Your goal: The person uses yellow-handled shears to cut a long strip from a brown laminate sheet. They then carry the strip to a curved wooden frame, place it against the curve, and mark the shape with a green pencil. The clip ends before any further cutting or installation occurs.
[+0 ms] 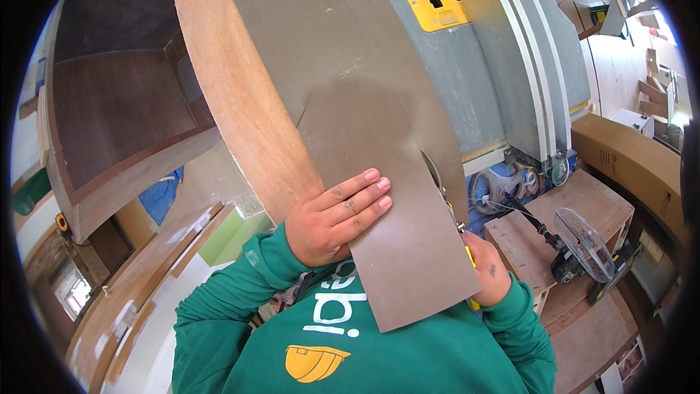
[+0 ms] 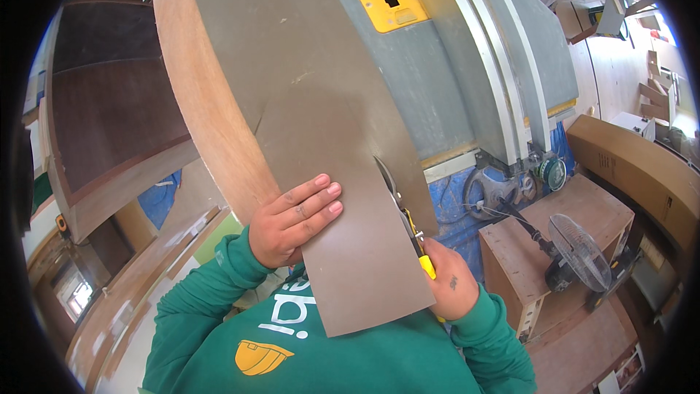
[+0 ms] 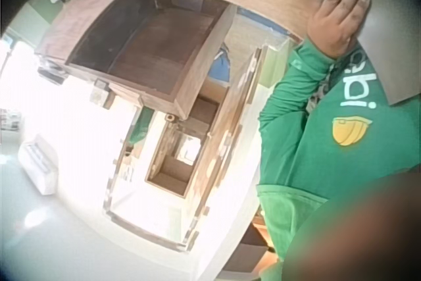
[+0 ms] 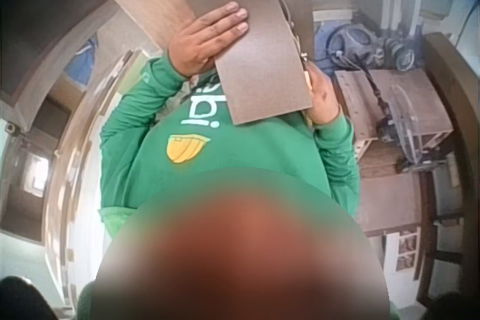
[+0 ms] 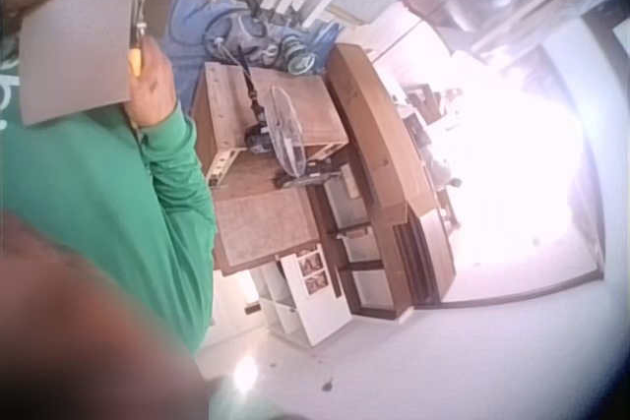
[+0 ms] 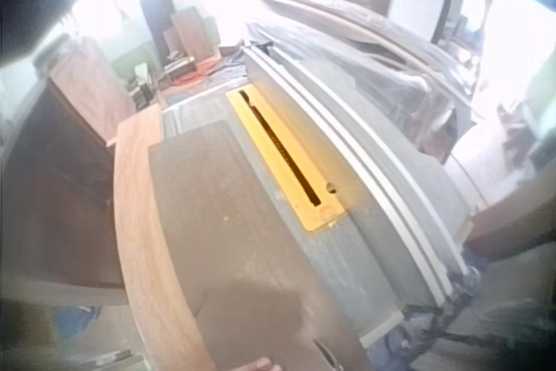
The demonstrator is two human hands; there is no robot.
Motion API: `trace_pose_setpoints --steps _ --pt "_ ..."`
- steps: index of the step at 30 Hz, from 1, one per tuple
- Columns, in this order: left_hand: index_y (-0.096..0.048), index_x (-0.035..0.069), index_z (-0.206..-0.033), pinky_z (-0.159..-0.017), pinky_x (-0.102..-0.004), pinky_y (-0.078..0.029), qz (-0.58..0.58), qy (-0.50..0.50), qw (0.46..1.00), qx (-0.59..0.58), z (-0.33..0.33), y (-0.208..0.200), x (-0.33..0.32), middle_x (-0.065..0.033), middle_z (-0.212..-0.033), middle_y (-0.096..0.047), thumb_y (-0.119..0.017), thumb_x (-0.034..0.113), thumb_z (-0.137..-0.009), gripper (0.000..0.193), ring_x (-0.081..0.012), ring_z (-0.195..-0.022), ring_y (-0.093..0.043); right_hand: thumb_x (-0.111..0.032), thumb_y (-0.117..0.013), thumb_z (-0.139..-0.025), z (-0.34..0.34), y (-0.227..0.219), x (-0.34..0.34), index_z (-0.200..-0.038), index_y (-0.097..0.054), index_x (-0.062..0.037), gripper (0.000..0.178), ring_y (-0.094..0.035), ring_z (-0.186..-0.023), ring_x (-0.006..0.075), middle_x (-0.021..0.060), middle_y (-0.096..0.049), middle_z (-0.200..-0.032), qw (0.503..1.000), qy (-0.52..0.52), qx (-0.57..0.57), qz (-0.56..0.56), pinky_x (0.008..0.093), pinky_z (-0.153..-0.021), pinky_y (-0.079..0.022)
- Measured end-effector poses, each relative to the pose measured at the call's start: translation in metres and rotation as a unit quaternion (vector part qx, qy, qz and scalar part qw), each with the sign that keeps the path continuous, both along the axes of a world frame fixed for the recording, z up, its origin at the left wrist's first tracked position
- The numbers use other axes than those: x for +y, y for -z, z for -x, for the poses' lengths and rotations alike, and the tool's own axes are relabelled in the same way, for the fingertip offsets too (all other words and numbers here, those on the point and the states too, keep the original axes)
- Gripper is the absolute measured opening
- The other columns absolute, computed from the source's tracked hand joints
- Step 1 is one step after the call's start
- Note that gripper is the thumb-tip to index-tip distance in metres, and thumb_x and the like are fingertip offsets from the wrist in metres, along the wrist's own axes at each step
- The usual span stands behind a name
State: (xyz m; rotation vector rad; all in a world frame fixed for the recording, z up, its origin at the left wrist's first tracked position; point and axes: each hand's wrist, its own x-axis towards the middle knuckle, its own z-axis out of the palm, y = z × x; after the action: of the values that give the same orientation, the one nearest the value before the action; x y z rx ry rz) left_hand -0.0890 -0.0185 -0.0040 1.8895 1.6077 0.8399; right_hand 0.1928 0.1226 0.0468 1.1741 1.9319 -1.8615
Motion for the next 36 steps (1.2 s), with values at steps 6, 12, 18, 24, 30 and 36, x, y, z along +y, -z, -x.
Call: trace_pose_setpoints --steps 6,12,18,24,30,36 --pt "-0.065 0.000 -0.137 -0.109 -0.0414 -0.052 -0.006 0.004 1.000 -0.001 0.001 0.001 0.000 -0.0191 -0.144 -0.063 -0.067 0.002 -0.078 0.059 -0.0387 -0.137 -0.058 -0.027 -0.066 -0.096 0.006 -0.009 0.000 -0.108 -0.064 0.0025 0.031 -0.062 -0.078 0.0444 0.0234 -0.064 -0.088 1.000 0.005 -0.017 -0.009 0.0442 -0.070 -0.050" --pt "-0.065 -0.001 -0.137 -0.110 -0.0416 -0.051 -0.008 0.011 1.000 -0.004 0.003 0.000 -0.001 -0.0199 -0.143 -0.063 -0.068 0.004 -0.080 0.057 -0.0394 -0.137 -0.058 -0.023 -0.066 -0.096 0.000 -0.003 -0.003 -0.108 -0.063 0.0025 0.029 -0.061 -0.079 0.0453 0.0238 -0.064 -0.090 0.999 0.012 -0.041 0.013 0.0454 -0.070 -0.049" --pt "-0.065 -0.002 -0.136 -0.110 -0.0417 -0.051 -0.014 0.015 1.000 -0.011 0.003 0.001 -0.003 -0.0203 -0.142 -0.064 -0.074 0.009 -0.083 0.054 -0.0399 -0.136 -0.058 -0.017 -0.063 -0.094 -0.001 0.005 -0.003 -0.110 -0.058 0.0032 0.026 -0.057 -0.088 0.0502 0.0265 -0.061 -0.094 0.999 -0.003 -0.039 -0.009 0.0492 -0.075 -0.048" --pt "-0.065 -0.002 -0.135 -0.108 -0.0409 -0.052 -0.018 0.016 1.000 -0.016 0.005 0.002 -0.003 -0.0200 -0.142 -0.064 -0.076 0.011 -0.083 0.055 -0.0397 -0.136 -0.058 -0.019 -0.063 -0.093 0.002 0.002 -0.001 -0.104 -0.057 0.0036 0.026 -0.057 -0.086 0.0502 0.0264 -0.060 -0.091 0.999 -0.007 -0.051 -0.004 0.0496 -0.074 -0.047" --pt "-0.065 -0.002 -0.134 -0.107 -0.0405 -0.052 -0.017 0.020 1.000 -0.015 0.005 0.003 -0.004 -0.0197 -0.142 -0.064 -0.076 0.011 -0.083 0.054 -0.0394 -0.136 -0.059 -0.021 -0.065 -0.093 0.004 -0.001 -0.004 -0.103 -0.060 0.0037 0.027 -0.058 -0.084 0.0483 0.0253 -0.061 -0.088 0.998 0.010 -0.058 -0.004 0.0470 -0.073 -0.048" --pt "-0.065 -0.003 -0.134 -0.108 -0.0409 -0.052 -0.017 0.017 0.999 -0.026 0.005 0.002 -0.005 -0.0199 -0.142 -0.064 -0.076 0.011 -0.083 0.054 -0.0396 -0.137 -0.058 -0.018 -0.065 -0.093 0.008 -0.003 0.001 -0.108 -0.060 0.0035 0.027 -0.059 -0.085 0.0482 0.0253 -0.063 -0.091 0.998 -0.001 -0.056 0.007 0.0462 -0.075 -0.049"
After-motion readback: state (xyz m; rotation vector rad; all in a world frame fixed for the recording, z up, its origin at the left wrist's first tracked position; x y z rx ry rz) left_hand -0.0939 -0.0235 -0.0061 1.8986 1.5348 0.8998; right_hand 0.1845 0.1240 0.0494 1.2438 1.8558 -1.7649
